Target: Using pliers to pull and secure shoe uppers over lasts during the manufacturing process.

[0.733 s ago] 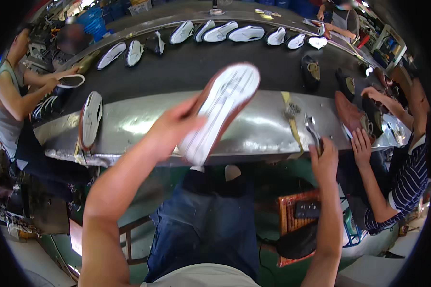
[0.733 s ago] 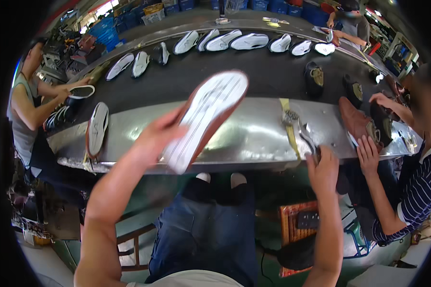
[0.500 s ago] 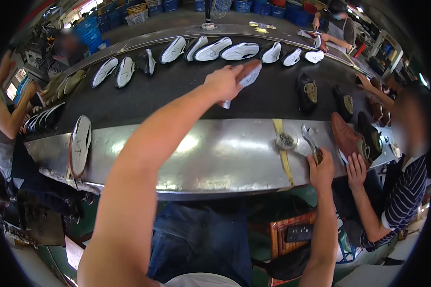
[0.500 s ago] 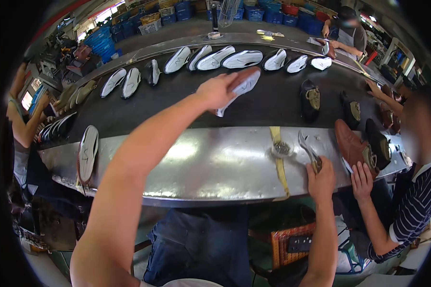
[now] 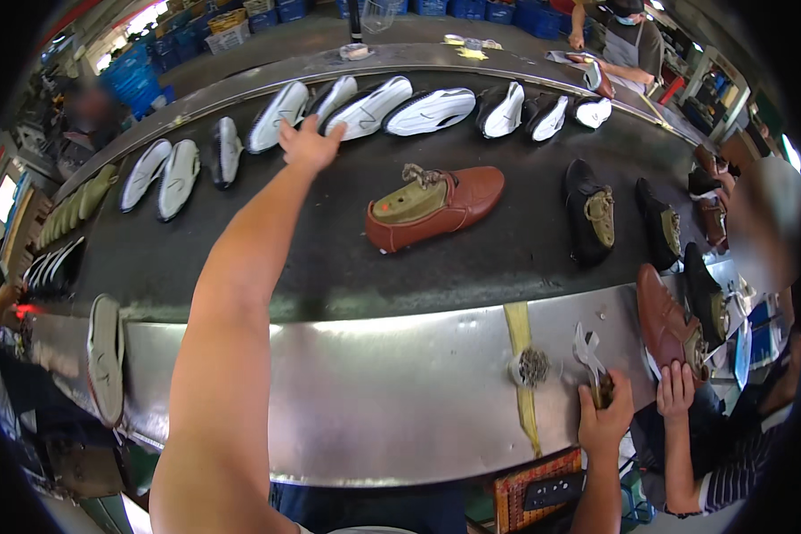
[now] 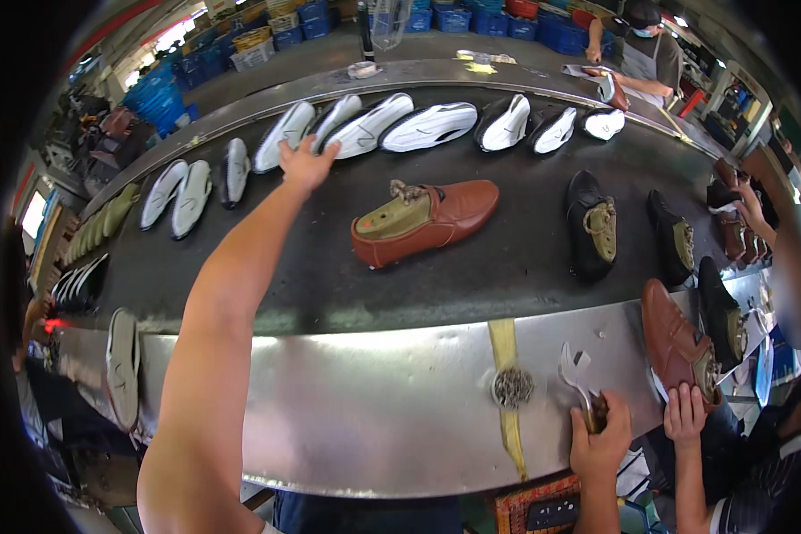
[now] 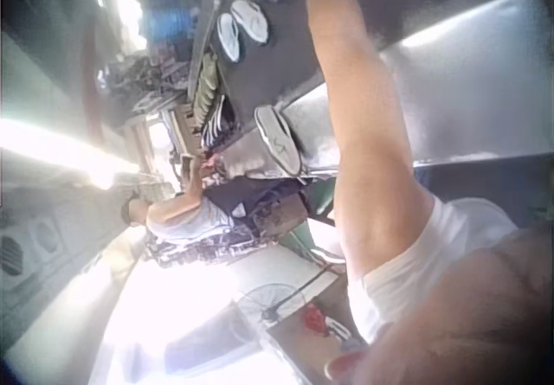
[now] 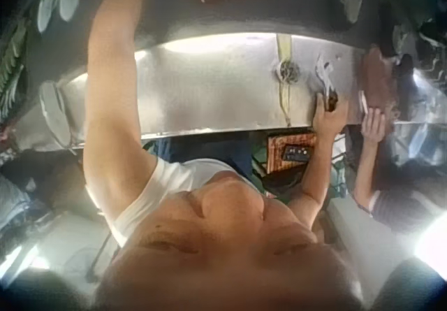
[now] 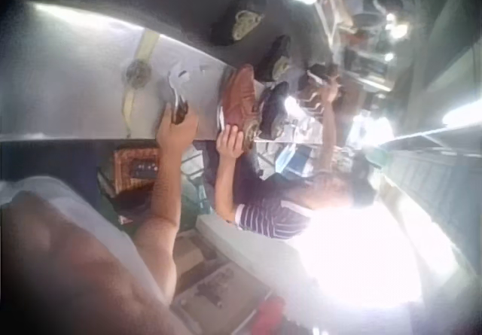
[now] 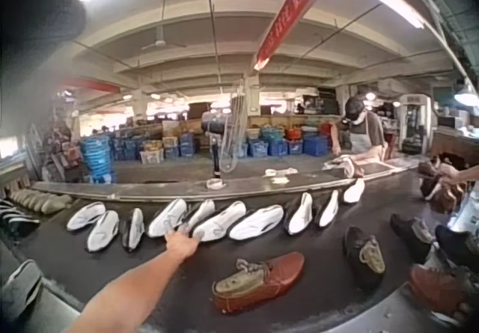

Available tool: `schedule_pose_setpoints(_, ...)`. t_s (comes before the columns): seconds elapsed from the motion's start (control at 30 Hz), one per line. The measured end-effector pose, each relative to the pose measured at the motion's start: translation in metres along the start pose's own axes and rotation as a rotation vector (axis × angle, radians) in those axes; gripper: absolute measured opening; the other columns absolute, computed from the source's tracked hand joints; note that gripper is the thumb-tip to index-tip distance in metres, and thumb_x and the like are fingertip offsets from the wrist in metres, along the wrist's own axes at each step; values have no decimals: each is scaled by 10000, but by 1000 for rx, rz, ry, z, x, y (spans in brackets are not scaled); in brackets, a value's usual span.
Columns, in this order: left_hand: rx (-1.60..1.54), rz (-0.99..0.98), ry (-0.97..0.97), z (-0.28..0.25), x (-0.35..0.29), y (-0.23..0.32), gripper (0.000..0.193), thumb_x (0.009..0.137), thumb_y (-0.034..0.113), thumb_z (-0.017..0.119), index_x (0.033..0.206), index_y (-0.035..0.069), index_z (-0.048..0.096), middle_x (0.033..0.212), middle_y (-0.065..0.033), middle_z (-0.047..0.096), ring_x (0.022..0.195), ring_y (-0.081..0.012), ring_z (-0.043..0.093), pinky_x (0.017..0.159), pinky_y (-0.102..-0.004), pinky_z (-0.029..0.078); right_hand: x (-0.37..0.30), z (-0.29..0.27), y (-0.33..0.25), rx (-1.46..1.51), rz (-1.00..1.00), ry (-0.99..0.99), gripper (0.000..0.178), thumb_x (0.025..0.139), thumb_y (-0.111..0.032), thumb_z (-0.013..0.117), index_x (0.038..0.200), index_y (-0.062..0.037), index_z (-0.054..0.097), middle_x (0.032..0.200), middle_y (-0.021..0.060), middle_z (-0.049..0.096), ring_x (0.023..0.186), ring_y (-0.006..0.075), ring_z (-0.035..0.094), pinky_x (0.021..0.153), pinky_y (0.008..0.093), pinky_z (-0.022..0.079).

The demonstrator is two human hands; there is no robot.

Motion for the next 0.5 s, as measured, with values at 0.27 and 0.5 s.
schedule_pose_setpoints(0.27, 382, 238, -338, 35, 71, -7, 1005, 855, 826, 500, 1292, -67, 640, 1430, -392, 458, 1388, -428, 435, 1155, -406, 363, 1, 5, -14, -14, 41, -10, 399, 785, -50, 760, 1150, -6, 606, 925, 108, 612, 781, 217, 585, 742, 325, 481)
schedule_pose_setpoints(0.5, 373, 245, -386, -33, -5, -21, 892, 910, 742, 502, 1231, -73, 670, 1366, -336, 539, 1259, -419, 561, 1070, -429, 453, -6, 7, -15, 26, 102, -26, 415, 796, -76, 770, 1165, 18, 604, 985, 149, 621, 842, 286, 603, 785, 371, 491)
Point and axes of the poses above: each hand's wrist, its own x-axis towards the middle knuckle, its own z-axis out of the palm, y = z × x, the point moved 5 cm from there along x, towards the middle knuckle
